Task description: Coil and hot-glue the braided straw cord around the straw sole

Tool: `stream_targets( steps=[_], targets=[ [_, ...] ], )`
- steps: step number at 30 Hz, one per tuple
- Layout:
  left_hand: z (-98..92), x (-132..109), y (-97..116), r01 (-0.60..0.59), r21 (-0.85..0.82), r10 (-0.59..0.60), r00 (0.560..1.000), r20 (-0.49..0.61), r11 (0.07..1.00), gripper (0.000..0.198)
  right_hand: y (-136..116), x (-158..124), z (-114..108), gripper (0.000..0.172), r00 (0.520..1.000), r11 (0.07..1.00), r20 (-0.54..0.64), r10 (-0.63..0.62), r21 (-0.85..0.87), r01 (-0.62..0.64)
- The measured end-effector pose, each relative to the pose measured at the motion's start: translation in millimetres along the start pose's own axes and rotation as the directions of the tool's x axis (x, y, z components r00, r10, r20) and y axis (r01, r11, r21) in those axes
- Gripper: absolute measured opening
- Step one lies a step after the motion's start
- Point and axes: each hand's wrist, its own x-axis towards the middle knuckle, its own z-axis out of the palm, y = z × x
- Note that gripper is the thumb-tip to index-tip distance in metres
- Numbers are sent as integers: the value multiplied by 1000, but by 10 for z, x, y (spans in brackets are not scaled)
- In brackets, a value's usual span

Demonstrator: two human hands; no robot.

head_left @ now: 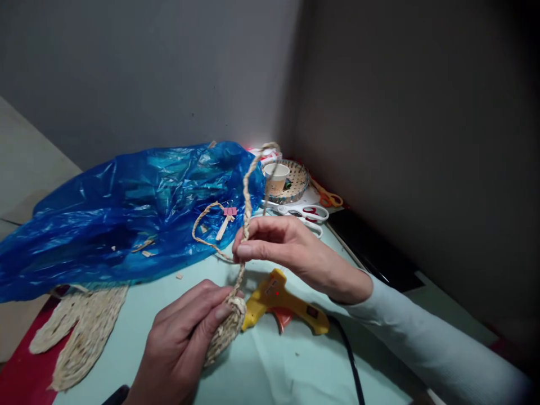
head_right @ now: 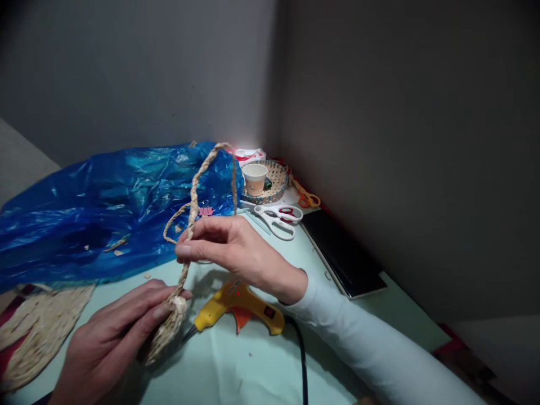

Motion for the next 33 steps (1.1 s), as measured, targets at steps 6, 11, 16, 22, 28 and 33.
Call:
stream_targets(
  steps=[6, 11, 16, 22, 28, 33],
  targets=[
    [-3, 5, -43, 157, -18, -157, 985, -72, 988, 18, 17, -186, -2, 8, 981, 988, -134, -141, -79, 131],
    [28, 19, -52, 226, -51, -230, 966, -117, 973, 16, 92, -289, 28, 8, 969, 977, -153, -193, -118, 176],
    [60, 31, -11, 310, -141, -333, 923, -193, 940, 13, 155, -327, 62, 6, 944, 944, -142, -297, -194, 268],
    [102, 39, 21, 375, -194, -415, 875, -248, 906, 10, 196, -356, 106, 10, 913, 897, -107, -393, -265, 354],
    [83, 33, -16, 488, -243, -539, 809, -235, 839, 15, 247, -353, 130, 11, 911, 883, -77, -405, -289, 369],
    [55, 37, -90, 572, -342, -636, 764, -109, 746, 25, 293, -350, 175, 11, 868, 840, -89, -488, -319, 439]
  ],
)
